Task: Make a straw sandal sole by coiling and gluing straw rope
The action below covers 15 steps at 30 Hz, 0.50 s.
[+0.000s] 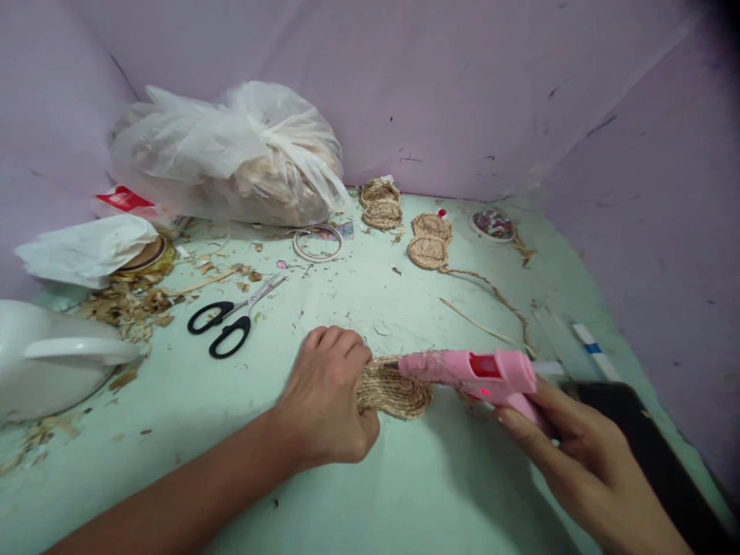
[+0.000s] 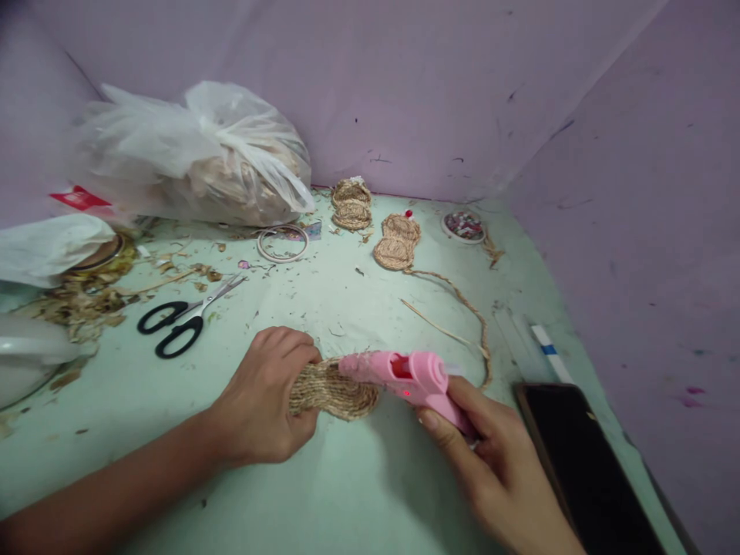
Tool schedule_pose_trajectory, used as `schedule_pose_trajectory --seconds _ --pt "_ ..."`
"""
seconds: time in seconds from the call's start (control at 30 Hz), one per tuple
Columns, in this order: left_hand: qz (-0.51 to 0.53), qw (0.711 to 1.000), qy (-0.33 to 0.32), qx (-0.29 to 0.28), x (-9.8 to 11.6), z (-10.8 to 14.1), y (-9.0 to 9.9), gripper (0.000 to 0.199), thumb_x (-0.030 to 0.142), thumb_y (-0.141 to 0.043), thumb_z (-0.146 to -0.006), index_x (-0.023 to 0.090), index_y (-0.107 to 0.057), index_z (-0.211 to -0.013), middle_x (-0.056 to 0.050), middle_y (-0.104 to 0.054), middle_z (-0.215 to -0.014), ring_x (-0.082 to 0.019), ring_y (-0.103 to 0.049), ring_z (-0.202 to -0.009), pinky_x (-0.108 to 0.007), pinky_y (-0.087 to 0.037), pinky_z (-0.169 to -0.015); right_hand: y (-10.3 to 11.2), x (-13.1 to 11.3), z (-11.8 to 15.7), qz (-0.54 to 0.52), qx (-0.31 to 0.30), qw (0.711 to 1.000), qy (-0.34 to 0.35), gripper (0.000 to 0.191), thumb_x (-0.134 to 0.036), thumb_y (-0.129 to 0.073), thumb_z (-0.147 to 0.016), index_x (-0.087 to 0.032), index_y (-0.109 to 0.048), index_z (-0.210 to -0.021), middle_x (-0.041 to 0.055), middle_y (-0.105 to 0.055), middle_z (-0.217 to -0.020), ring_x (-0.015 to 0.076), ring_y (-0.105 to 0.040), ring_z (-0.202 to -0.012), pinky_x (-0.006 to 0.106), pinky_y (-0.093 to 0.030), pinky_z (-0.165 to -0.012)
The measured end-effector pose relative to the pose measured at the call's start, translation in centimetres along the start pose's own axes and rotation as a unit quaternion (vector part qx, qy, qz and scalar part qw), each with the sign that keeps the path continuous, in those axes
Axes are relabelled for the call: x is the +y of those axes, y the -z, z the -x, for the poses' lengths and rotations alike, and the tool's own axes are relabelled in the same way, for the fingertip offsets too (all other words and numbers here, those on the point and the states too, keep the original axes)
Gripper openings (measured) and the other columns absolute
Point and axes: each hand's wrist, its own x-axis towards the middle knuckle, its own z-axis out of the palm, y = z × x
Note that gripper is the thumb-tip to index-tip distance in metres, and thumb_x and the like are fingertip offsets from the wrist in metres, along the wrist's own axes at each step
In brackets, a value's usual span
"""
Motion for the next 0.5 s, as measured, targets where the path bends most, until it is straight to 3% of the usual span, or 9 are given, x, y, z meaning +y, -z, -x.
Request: schedule_pose_trajectory --seconds 0.27,0.5 --pt "0.001 1.0 -0.003 0.004 0.1 0.1 0.0 0.029 0.02 -0.053 -0.053 0.016 -0.054 -0.081 -0.008 -0.052 -0.083 -0.026 -0.046 -0.084 -0.043 -0.036 -0.08 -0.3 -1.4 -0.4 -0.01 -0.003 0.999 0.03 0.013 -0.026 -0.053 -0.079 -0.02 -0.057 -0.068 -0.0043 -0.047 -0.048 0.0095 -0.042 -0.039 0.019 -0.032 -0.033" --pt "0.004 1.0 -0.005 0.01 -0.1 0.0 -0.1 0.029 0.02 -0.054 -0.052 0.017 -0.054 -0.081 -0.008 -0.053 -0.083 -0.026 -0.047 -0.083 -0.044 -0.036 -0.08 -0.1 -1.1 -0.1 0.003 0.007 0.999 0.041 0.016 -0.026 -0.055 -0.08 -0.02 -0.054 -0.065 -0.0047 -0.047 -0.048 0.009 -0.042 -0.039 0.019 -0.033 -0.035"
